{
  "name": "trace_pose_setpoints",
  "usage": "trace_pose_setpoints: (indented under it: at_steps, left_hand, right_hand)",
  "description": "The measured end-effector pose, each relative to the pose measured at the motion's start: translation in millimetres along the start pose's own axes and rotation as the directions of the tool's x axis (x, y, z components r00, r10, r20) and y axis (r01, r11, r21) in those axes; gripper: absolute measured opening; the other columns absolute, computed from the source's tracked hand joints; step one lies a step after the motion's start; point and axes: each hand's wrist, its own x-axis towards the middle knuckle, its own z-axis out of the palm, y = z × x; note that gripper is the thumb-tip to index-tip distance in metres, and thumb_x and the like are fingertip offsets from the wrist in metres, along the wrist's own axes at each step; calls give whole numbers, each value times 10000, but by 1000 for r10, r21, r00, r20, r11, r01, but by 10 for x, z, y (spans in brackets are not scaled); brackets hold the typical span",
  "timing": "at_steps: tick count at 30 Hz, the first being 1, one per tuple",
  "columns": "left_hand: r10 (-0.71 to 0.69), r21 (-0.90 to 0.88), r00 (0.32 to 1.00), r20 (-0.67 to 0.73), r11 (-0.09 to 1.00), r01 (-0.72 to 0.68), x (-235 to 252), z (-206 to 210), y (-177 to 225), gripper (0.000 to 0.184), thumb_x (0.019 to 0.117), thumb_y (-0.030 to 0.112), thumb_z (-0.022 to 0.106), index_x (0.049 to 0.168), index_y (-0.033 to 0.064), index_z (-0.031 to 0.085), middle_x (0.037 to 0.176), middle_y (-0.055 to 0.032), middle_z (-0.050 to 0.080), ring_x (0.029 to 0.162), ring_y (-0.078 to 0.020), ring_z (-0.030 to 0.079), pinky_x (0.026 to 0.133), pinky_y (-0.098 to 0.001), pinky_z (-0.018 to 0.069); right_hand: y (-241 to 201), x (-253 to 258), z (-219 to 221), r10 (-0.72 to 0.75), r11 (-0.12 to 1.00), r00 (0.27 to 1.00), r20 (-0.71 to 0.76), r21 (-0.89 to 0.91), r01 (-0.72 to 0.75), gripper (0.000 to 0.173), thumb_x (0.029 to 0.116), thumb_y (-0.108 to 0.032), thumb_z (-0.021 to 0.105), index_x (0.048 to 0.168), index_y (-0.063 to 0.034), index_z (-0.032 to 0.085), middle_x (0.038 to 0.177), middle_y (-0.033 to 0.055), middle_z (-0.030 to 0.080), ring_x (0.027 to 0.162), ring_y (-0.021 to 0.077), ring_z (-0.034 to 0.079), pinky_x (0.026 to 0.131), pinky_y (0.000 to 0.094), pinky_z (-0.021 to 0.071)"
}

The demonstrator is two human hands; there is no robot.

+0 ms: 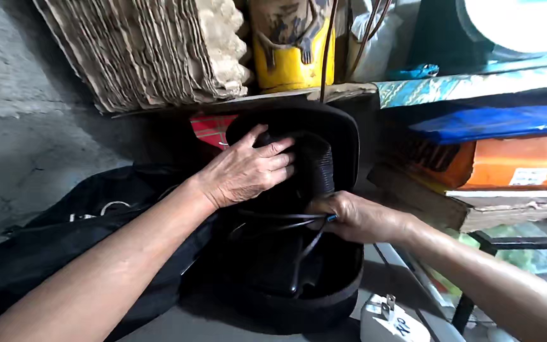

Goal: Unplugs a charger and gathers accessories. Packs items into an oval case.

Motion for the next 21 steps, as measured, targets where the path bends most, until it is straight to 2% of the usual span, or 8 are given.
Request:
trace_pose_setpoints:
  at_steps: [5,8,10,13,15,17,19,21]
  left_hand:
    - [-178,-275,984,0,946,171,-60,-202,217,322,982,183,477,1111,122,766,1111,-43,760,1234,-278,652,1086,-704,361]
    - [-341,-441,932,126,822,360,-131,-457,584,589,1027,567,353,1230,180,748,1168,9,752,1179,-209,679,1103,-770,268]
    - [-421,-492,863,278,710,504,-177,-651,860,846,919,814,317,1389,198,656,1287,-19,712,1253,-264,640,1064,-803,282]
    - [-483,-496,795,367,622,606,-243,-649,1159,756,962,715,415,1426,152,614,1314,-95,687,1218,-321,652,962,-662,488]
    - [-464,-546,787,406,568,616,-246,-596,1214,616,1021,584,440,1388,133,643,1315,-128,670,1206,-325,650,973,-549,535]
    - [-411,-553,766,495,530,642,-215,-626,1185,587,1035,570,421,1422,178,623,1413,-129,618,1285,-361,598,1016,-647,463]
    - [-343,-522,718,606,509,684,-158,-680,1122,589,1036,599,390,1474,251,574,1510,-117,543,1381,-405,509,1056,-801,277]
    - [-257,-509,667,700,476,717,-85,-697,1045,592,1040,602,378,1529,292,506,1593,-107,449,1472,-415,390,1099,-826,156]
  right_hand:
    - [-153,135,-83,295,955,916,273,-48,-293,192,1005,-76,586,1087,36,719,933,197,695,864,278,651,796,459,513]
    - [-146,144,-104,372,925,844,386,-78,-372,235,987,-93,612,1180,14,693,1048,226,682,1007,338,649,887,537,498]
    - [-130,133,-105,386,918,836,390,-75,-389,217,969,-73,631,1160,16,683,1063,222,670,1025,329,634,899,521,490]
    - [-165,190,-125,424,903,778,464,-146,-405,321,984,-61,612,1301,-23,642,1198,242,653,1161,375,608,974,563,461]
    - [-130,169,-114,369,925,802,470,-100,-367,361,965,-61,634,1324,-28,632,1211,253,648,1160,388,607,957,581,461]
    - [-79,106,-148,295,938,839,458,28,-346,433,921,-63,691,1350,-47,635,1251,227,653,1189,345,605,991,563,460]
    - [-87,12,-256,256,928,853,455,132,-349,511,919,-137,735,1409,-69,608,1329,188,642,1264,283,583,1070,503,440]
    - [-107,-117,-357,243,924,886,395,183,-335,517,936,-259,724,1402,-61,619,1292,141,681,1222,192,620,1050,394,475]
